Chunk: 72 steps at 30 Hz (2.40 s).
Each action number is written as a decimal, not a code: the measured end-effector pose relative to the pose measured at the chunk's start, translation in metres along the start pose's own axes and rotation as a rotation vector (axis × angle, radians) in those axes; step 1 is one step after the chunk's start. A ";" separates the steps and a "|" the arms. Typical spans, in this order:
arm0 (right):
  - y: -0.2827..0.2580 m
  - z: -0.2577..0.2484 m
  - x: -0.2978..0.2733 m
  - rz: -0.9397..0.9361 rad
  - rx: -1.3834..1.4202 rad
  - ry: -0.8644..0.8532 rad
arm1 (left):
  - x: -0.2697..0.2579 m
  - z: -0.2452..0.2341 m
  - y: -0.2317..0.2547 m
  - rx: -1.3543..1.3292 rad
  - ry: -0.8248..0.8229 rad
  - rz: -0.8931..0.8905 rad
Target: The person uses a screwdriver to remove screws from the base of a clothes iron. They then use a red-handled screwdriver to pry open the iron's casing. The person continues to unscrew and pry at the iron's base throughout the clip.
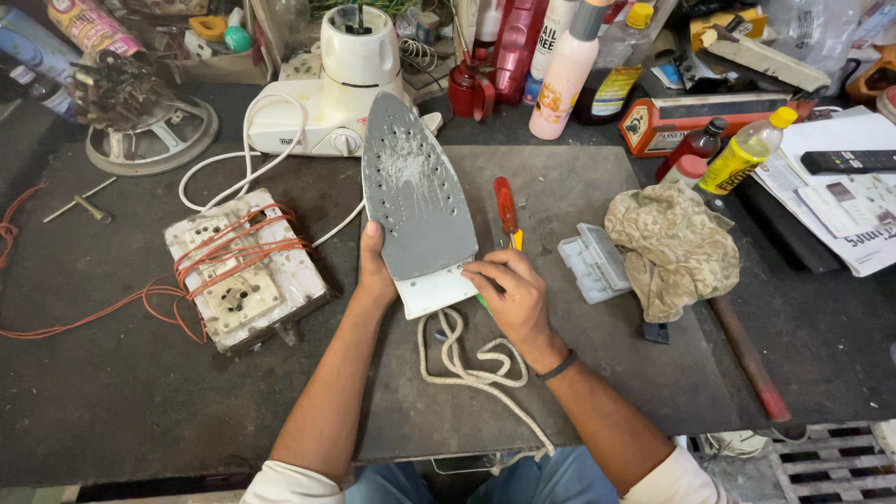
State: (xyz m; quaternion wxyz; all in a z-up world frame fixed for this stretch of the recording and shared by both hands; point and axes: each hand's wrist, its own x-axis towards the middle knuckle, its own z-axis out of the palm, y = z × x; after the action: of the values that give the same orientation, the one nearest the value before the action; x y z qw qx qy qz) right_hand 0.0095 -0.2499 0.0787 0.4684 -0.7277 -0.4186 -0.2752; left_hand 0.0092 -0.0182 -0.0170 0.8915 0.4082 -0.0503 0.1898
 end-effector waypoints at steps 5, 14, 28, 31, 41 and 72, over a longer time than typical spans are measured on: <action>0.000 0.000 0.001 -0.007 0.005 -0.004 | 0.001 -0.001 -0.001 -0.041 -0.008 -0.053; -0.001 0.000 0.002 -0.031 -0.005 0.008 | -0.001 0.004 0.003 0.006 -0.018 -0.027; -0.004 -0.001 0.004 -0.057 -0.026 -0.011 | -0.001 0.004 0.003 -0.012 -0.019 -0.043; -0.005 -0.001 0.006 -0.089 -0.060 -0.005 | 0.001 0.001 0.000 -0.003 -0.014 -0.009; -0.008 -0.001 0.006 -0.047 -0.060 0.015 | 0.001 0.000 -0.003 0.001 -0.007 0.018; 0.036 0.022 -0.015 0.599 0.807 -0.170 | -0.003 0.012 0.006 0.049 -0.033 0.019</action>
State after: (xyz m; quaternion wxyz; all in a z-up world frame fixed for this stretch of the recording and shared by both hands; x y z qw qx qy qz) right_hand 0.0338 -0.2431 0.0418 0.7348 -0.5967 -0.3014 0.1151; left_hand 0.0052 -0.0238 -0.0056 0.8785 0.4324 -0.0643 0.1926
